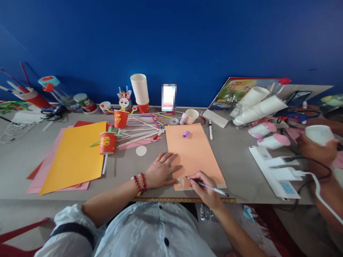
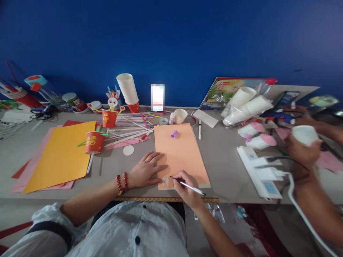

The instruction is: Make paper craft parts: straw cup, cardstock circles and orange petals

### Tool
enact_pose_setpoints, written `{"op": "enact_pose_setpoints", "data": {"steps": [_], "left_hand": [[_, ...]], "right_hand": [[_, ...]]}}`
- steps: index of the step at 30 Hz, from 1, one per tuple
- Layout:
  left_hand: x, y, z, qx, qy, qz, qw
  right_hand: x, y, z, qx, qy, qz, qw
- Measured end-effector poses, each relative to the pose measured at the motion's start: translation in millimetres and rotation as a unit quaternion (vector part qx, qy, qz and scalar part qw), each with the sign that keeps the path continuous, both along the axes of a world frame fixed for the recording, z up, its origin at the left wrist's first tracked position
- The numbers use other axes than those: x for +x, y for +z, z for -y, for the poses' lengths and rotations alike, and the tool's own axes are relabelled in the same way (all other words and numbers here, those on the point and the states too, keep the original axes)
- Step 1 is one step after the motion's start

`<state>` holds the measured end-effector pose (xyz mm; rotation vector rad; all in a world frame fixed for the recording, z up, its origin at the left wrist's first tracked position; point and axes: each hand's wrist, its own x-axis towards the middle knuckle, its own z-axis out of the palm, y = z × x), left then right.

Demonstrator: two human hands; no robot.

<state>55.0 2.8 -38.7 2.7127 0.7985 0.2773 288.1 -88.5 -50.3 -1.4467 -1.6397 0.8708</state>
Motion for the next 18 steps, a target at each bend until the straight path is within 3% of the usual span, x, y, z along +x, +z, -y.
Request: {"op": "enact_pose_setpoints", "data": {"steps": [8,18], "left_hand": [[0.1,1.6,-0.9,-0.002,-0.004,-0.002,1.0],[0.1,3.2,-1.1,-0.004,-0.005,-0.006,1.0]], "right_hand": [[-0.2,-0.2,1.8,-0.034,-0.032,-0.05,0.998],[-2.0,5.3,1.5,0.037,-0.024,0.046,0.998]]}}
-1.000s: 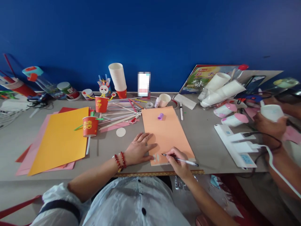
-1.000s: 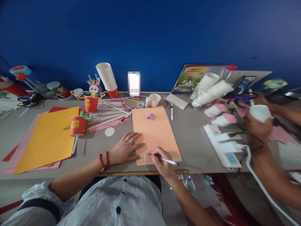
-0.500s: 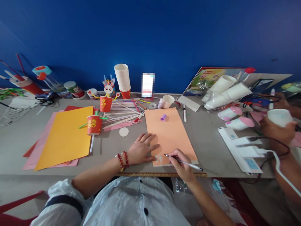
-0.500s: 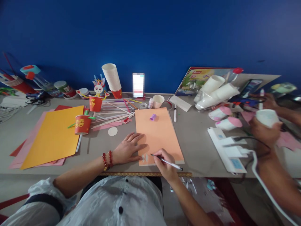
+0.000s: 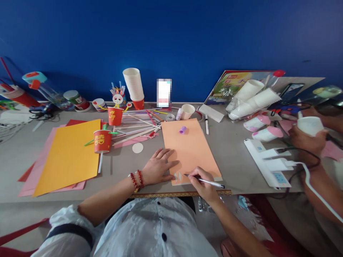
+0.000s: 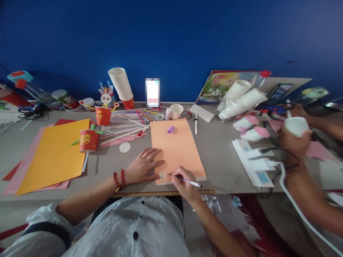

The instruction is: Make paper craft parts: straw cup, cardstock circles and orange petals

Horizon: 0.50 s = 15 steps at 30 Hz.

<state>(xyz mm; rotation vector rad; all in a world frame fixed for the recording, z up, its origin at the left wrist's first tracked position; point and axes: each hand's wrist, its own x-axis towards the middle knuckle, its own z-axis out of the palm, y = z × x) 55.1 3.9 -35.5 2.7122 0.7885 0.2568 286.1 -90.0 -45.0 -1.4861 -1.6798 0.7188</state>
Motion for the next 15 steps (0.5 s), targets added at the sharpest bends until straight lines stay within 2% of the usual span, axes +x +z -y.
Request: {"op": "enact_pose_setpoints", "data": {"steps": [15], "left_hand": [[-0.2,0.4,-0.4,-0.006,-0.001,0.006,1.0]], "right_hand": [[-2.3,0.1,-2.8,-0.005,-0.01,0.025,1.0]]}}
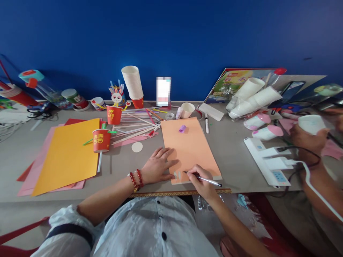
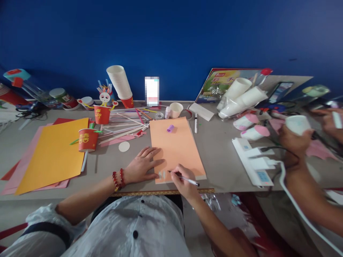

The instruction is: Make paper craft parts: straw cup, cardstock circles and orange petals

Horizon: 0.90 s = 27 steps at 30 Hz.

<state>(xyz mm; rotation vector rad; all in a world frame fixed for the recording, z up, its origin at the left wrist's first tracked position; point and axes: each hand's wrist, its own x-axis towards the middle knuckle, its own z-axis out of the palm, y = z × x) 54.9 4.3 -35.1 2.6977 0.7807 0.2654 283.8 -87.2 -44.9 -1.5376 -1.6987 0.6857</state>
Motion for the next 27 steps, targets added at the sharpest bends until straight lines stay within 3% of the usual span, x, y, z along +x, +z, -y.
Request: {"op": "enact_pose_setpoints", "data": {"steps": [27], "left_hand": [[0.1,-0.4,0.1,0.001,0.002,0.005,1.0]], "right_hand": [[-0.3,0.7,-1.7,0.016,0.008,0.032,0.999]]}}
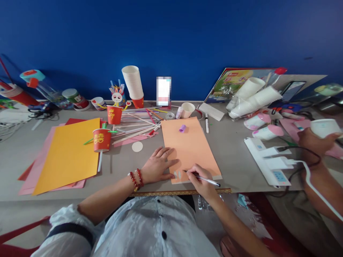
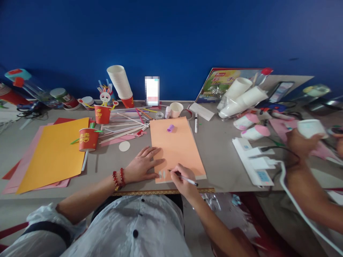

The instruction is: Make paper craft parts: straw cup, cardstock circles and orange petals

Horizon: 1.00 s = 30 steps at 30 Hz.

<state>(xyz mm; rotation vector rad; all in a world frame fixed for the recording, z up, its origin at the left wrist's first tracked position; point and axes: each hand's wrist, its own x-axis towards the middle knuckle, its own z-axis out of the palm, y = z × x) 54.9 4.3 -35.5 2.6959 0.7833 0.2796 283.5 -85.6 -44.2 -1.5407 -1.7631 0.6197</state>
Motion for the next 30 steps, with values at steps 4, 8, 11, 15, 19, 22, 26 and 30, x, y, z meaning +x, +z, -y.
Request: {"op": "enact_pose_setpoints", "data": {"steps": [4,8,11,15,19,22,26,30], "left_hand": [[0.0,-0.6,0.1,0.001,0.001,0.002,1.0],[-0.2,-1.7,-0.2,0.0,0.0,-0.001,1.0],[-0.5,-2.8,-0.5,0.002,-0.001,-0.006,1.0],[-0.6,-3.4,-0.7,0.005,0.0,-0.004,1.0],[-0.4,-2.5,-0.5,0.005,0.001,0.001,1.0],[-0.3,-1.6,-0.3,0.004,0.001,0.001,1.0],[-0.5,-0.7,-0.2,0.002,-0.001,-0.005,1.0],[-0.5,-0.6,-0.2,-0.002,0.001,-0.008,1.0]], "right_hand": [[0.1,-0.4,0.0,0.0,-0.001,0.0,1.0],[0.1,-0.7,-0.1,0.003,0.001,0.009,1.0],[0.0,-0.5,-0.1,0.005,0.003,0.012,1.0],[-0.3,0.1,-0.2,0.008,0.002,0.015,1.0],[-0.4,-0.9,-0.1,0.011,0.007,0.012,1.0],[-0.3,-2.2,0.0,0.014,0.011,0.015,1.0],[0.0,-1.4,0.2,0.011,0.021,0.017,1.0],[0.2,0.8,0.5,0.004,0.021,0.019,1.0]]}}
